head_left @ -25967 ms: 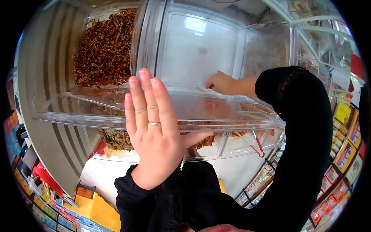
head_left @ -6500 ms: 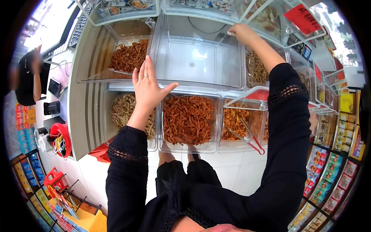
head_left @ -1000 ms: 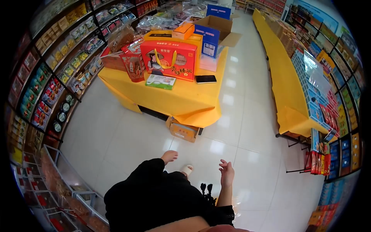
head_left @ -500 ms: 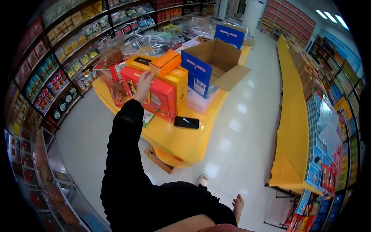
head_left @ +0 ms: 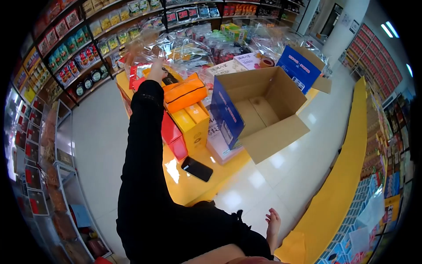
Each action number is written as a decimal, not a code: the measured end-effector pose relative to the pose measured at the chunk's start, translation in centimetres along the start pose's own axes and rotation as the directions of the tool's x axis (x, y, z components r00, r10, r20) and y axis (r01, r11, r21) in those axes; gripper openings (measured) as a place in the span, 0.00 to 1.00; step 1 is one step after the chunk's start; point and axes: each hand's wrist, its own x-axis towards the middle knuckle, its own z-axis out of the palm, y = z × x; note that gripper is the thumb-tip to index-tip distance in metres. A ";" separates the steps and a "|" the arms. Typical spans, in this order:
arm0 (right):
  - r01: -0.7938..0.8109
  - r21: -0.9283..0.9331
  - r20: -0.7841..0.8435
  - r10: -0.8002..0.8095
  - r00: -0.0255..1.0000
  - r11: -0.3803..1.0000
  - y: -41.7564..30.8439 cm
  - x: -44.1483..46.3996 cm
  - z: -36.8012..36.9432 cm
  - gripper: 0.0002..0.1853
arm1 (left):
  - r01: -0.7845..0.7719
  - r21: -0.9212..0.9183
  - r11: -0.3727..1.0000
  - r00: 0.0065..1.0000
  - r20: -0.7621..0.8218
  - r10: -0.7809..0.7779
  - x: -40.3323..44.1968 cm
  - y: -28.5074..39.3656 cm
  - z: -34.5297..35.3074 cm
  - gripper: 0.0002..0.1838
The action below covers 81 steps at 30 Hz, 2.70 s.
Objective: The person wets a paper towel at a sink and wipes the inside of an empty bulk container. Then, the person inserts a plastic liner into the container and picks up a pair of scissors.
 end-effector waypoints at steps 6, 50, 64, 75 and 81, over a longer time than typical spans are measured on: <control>-0.036 -0.061 -0.050 0.033 0.998 0.998 -4.7 4.8 -3.0 0.15 | -0.272 -0.177 0.946 0.958 0.040 0.283 6.9 1.7 5.2 0.08; 0.217 0.430 0.619 -0.111 -0.778 0.876 -9.3 -22.7 27.2 0.19 | -0.682 0.177 0.710 0.293 -0.823 0.487 -61.5 -15.5 -30.4 0.13; 0.483 0.492 0.749 -0.070 -0.658 0.724 5.7 -43.0 37.1 0.17 | -0.671 0.059 0.739 0.355 -0.850 0.390 -61.8 -16.7 -53.8 0.11; 0.466 0.312 0.780 0.057 -0.623 0.828 15.3 -61.3 61.5 0.10 | -0.259 0.362 0.896 0.529 -0.722 0.445 -60.7 -9.5 -78.6 0.12; 0.538 0.700 0.557 0.113 -0.823 0.469 19.6 -74.6 72.4 0.11 | 0.012 0.132 0.991 0.364 -0.924 0.118 -64.5 -7.4 -88.5 0.09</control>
